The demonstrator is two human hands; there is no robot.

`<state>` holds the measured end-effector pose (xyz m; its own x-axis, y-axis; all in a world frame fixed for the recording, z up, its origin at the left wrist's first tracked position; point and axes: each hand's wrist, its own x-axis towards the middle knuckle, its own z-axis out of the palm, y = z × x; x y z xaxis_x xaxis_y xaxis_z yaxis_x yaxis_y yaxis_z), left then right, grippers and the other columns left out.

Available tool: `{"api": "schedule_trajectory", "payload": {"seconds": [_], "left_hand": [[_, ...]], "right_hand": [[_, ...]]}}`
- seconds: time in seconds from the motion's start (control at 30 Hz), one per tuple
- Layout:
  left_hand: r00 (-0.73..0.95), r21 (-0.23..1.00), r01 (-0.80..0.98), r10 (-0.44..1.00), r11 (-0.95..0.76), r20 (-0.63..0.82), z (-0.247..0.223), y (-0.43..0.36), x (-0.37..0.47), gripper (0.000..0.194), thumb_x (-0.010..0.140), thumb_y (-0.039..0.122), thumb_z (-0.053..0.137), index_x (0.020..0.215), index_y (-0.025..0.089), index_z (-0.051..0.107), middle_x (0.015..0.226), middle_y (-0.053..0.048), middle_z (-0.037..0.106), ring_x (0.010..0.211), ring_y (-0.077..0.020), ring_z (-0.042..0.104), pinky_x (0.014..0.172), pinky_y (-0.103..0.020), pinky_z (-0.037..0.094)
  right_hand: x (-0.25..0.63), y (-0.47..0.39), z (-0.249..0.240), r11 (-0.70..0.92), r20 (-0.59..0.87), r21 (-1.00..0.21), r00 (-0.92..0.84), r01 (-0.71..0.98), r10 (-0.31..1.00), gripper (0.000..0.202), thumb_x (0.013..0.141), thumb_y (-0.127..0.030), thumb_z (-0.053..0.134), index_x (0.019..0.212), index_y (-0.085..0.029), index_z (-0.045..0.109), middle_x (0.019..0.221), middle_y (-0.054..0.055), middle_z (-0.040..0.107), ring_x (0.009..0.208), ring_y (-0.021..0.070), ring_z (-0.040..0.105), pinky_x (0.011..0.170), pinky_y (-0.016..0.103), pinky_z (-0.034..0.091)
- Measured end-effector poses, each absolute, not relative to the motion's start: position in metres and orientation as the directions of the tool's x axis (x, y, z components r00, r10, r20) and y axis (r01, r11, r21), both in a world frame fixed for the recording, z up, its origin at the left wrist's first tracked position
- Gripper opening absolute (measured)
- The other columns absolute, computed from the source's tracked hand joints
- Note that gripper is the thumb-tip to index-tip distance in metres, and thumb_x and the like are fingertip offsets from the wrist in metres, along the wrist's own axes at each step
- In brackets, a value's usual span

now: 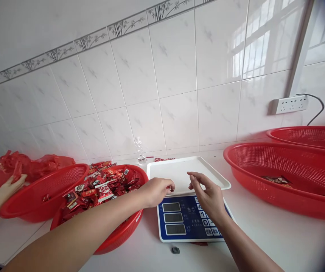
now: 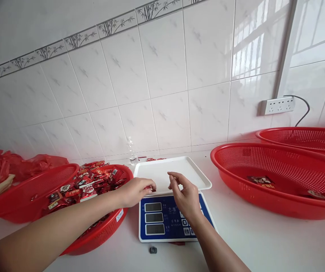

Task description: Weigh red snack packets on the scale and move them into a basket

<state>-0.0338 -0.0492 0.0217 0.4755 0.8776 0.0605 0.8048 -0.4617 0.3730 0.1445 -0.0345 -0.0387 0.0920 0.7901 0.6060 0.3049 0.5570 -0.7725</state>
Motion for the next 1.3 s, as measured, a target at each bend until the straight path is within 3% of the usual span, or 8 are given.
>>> {"api": "schedule_trajectory", "payload": {"seconds": [0.13,0.33,0.4,0.5,0.7,0.97,1.13,1.3], "left_hand": [[0.199,0.423,0.866,0.960,-0.266,0.197,0.038,-0.047,-0.063,0.016,0.081,0.020,0.043,0.092,0.020,0.055,0.080,0.001,0.063,0.073,-0.0140,0.057,0.064,-0.023,0.042],[-0.114,0.109,0.988,0.991,0.106,0.069,0.038,-0.039,-0.126,0.022,0.081,0.033,0.043,0.072,0.020,0.056,0.065,-0.001,0.062,0.062,-0.0169,0.058,0.057,-0.025,0.038],[-0.153,0.009,0.988,0.988,0.152,0.037,0.029,-0.038,-0.139,0.013,0.077,0.027,0.050,0.083,0.022,0.059,0.081,-0.003,0.066,0.074,-0.0195,0.061,0.062,-0.026,0.039],[-0.153,-0.025,0.988,0.988,0.153,0.014,0.016,-0.034,-0.143,0.021,0.071,0.024,0.058,0.092,0.023,0.061,0.095,-0.007,0.066,0.087,-0.0241,0.060,0.067,-0.028,0.040],[-0.167,-0.026,0.985,0.984,0.169,0.061,0.016,-0.026,-0.132,0.012,0.071,0.015,0.052,0.066,0.018,0.062,0.078,-0.010,0.066,0.078,-0.0274,0.060,0.064,-0.031,0.039],[-0.150,0.215,0.971,0.965,0.104,0.214,0.059,-0.022,-0.120,0.024,0.082,0.029,0.039,0.075,0.020,0.060,0.068,-0.002,0.061,0.063,-0.0170,0.054,0.056,-0.024,0.036],[0.000,0.655,0.754,0.997,-0.047,0.072,0.049,-0.025,-0.085,0.023,0.080,0.035,0.048,0.089,0.017,0.060,0.083,-0.002,0.063,0.072,-0.0148,0.057,0.062,-0.022,0.042],[0.068,0.714,0.700,0.997,-0.015,-0.045,0.036,-0.020,-0.070,0.040,0.082,0.034,0.048,0.120,0.020,0.044,0.101,-0.006,0.060,0.074,-0.0139,0.061,0.066,-0.024,0.047]], "right_hand": [[0.144,-0.035,-0.039,0.546,0.593,-0.783,0.089,0.299,0.801,0.034,0.084,-0.045,0.044,0.094,-0.019,0.063,0.058,0.000,0.059,0.047,0.0111,0.050,0.043,0.021,0.039],[0.143,-0.036,-0.038,0.546,0.590,-0.779,0.066,0.308,0.805,0.035,0.083,-0.046,0.044,0.094,-0.019,0.064,0.058,0.000,0.059,0.050,0.0122,0.053,0.046,0.022,0.040],[0.142,-0.037,-0.038,0.547,0.592,-0.776,0.061,0.314,0.804,0.035,0.083,-0.046,0.044,0.093,-0.019,0.064,0.058,0.000,0.059,0.050,0.0121,0.053,0.046,0.022,0.041],[0.142,-0.037,-0.038,0.544,0.588,-0.775,0.052,0.323,0.807,0.036,0.083,-0.047,0.044,0.092,-0.019,0.064,0.058,0.001,0.060,0.051,0.0127,0.054,0.047,0.022,0.041],[0.142,-0.034,-0.041,0.526,0.573,-0.781,0.052,0.336,0.818,0.036,0.083,-0.047,0.043,0.093,-0.020,0.063,0.059,0.000,0.059,0.051,0.0125,0.054,0.045,0.022,0.041],[0.142,-0.035,-0.041,0.540,0.582,-0.779,0.044,0.319,0.812,0.036,0.084,-0.047,0.042,0.094,-0.019,0.063,0.059,0.001,0.060,0.055,0.0136,0.056,0.046,0.022,0.041],[0.142,-0.036,-0.040,0.550,0.589,-0.779,0.050,0.300,0.807,0.036,0.084,-0.046,0.042,0.094,-0.018,0.063,0.059,0.001,0.060,0.056,0.0141,0.056,0.046,0.022,0.041],[0.143,-0.034,-0.039,0.547,0.585,-0.783,0.048,0.297,0.810,0.034,0.084,-0.043,0.043,0.093,-0.018,0.063,0.059,0.001,0.060,0.053,0.0137,0.055,0.047,0.022,0.040]]}}
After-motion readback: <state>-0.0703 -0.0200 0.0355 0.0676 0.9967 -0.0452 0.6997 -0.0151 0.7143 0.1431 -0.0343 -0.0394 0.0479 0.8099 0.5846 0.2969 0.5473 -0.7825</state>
